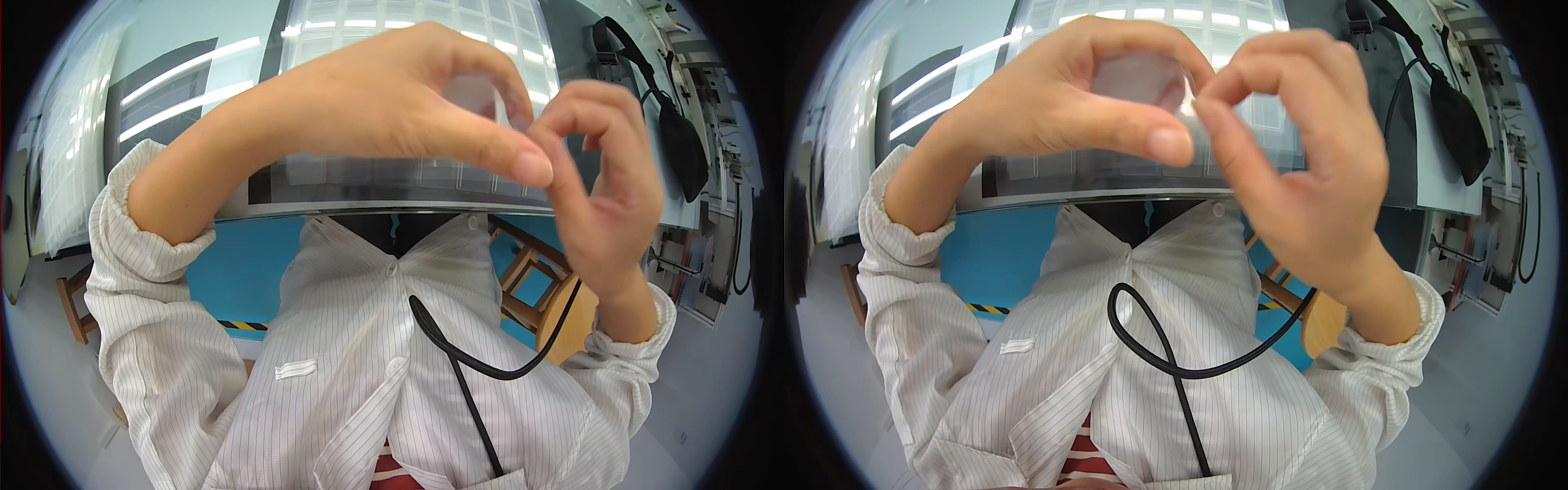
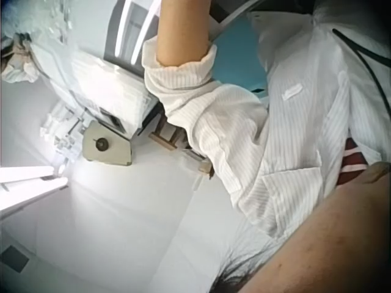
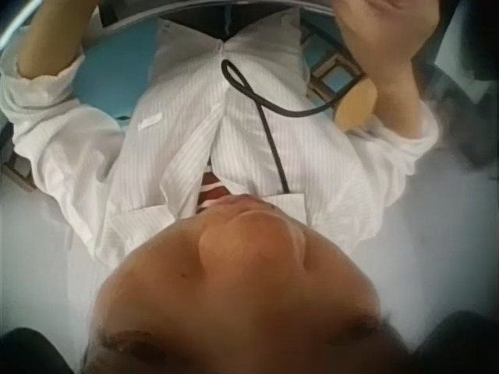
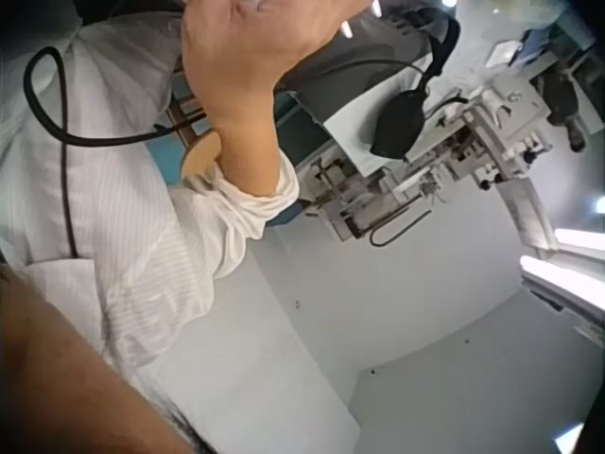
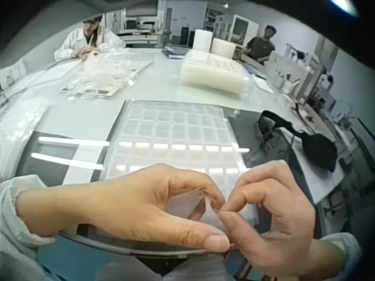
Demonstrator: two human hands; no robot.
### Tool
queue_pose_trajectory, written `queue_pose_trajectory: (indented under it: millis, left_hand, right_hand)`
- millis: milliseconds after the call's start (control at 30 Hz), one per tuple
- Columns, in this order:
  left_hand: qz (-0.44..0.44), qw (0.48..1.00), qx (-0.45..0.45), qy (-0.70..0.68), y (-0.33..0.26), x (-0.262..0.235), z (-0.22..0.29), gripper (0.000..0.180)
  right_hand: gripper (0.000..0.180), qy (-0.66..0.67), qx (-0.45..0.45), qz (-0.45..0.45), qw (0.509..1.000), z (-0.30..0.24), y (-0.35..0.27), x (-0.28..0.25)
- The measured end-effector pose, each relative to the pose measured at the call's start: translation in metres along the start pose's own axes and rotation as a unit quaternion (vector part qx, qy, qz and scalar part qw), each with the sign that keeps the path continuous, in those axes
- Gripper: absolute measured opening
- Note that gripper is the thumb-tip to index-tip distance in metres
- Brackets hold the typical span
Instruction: Inspecting and organizing small electronic components on a backlit grid tray.
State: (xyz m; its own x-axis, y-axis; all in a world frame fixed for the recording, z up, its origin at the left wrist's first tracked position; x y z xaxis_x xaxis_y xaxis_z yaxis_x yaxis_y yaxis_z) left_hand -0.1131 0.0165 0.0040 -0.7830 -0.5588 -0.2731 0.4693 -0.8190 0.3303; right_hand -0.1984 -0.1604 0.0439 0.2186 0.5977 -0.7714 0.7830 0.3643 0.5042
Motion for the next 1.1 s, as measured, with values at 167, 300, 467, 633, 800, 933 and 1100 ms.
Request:
queue_pose_trajectory:
  millis: [167,300,467,633,800,933,1100]
  left_hand:
    - [0.015,0.981,-0.158,-0.111,0.01,0.007,-0.01,0.032]
    - [-0.015,0.933,-0.266,-0.242,0.014,0.005,-0.017,0.024]
    - [0.005,0.934,-0.267,-0.238,0.016,0.008,-0.017,0.025]
    - [0.009,0.926,-0.273,-0.262,0.016,0.009,-0.02,0.025]
    - [0.004,0.922,-0.276,-0.273,0.017,0.01,-0.021,0.025]
    - [0.009,0.926,-0.28,-0.253,0.017,0.014,-0.02,0.021]
    - [0.007,0.99,-0.119,-0.075,0.017,0.017,-0.009,0.036]
  right_hand:
    - [0.016,-0.012,0.056,0.004,0.998,0.011,-0.006,-0.001]
    - [0.019,-0.099,0.041,-0.05,0.993,0.013,-0.029,0.009]
    - [0.025,-0.124,-0.003,-0.043,0.991,0.014,-0.036,0.013]
    - [0.026,-0.134,-0.014,-0.021,0.991,0.014,-0.038,0.014]
    - [0.027,-0.113,-0.036,-0.014,0.993,0.016,-0.041,0.014]
    - [0.028,-0.135,-0.02,-0.012,0.991,0.018,-0.037,0.013]
    - [0.016,0.028,0.044,-0.002,0.999,0.012,-0.026,-0.01]
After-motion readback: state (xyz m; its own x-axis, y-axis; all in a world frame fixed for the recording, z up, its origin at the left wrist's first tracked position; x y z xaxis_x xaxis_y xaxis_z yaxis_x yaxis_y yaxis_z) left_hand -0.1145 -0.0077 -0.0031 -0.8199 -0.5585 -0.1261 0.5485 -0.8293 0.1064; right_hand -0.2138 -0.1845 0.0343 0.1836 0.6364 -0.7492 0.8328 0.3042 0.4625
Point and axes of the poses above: each hand's wrist, its own y-axis towards the middle knuckle, its own x-axis out of the palm, z = x × y, the point moved 3 cm from there along y, towards the middle knuckle, and after that the axes turned 2 degrees about -y, right-handed, at the moved point
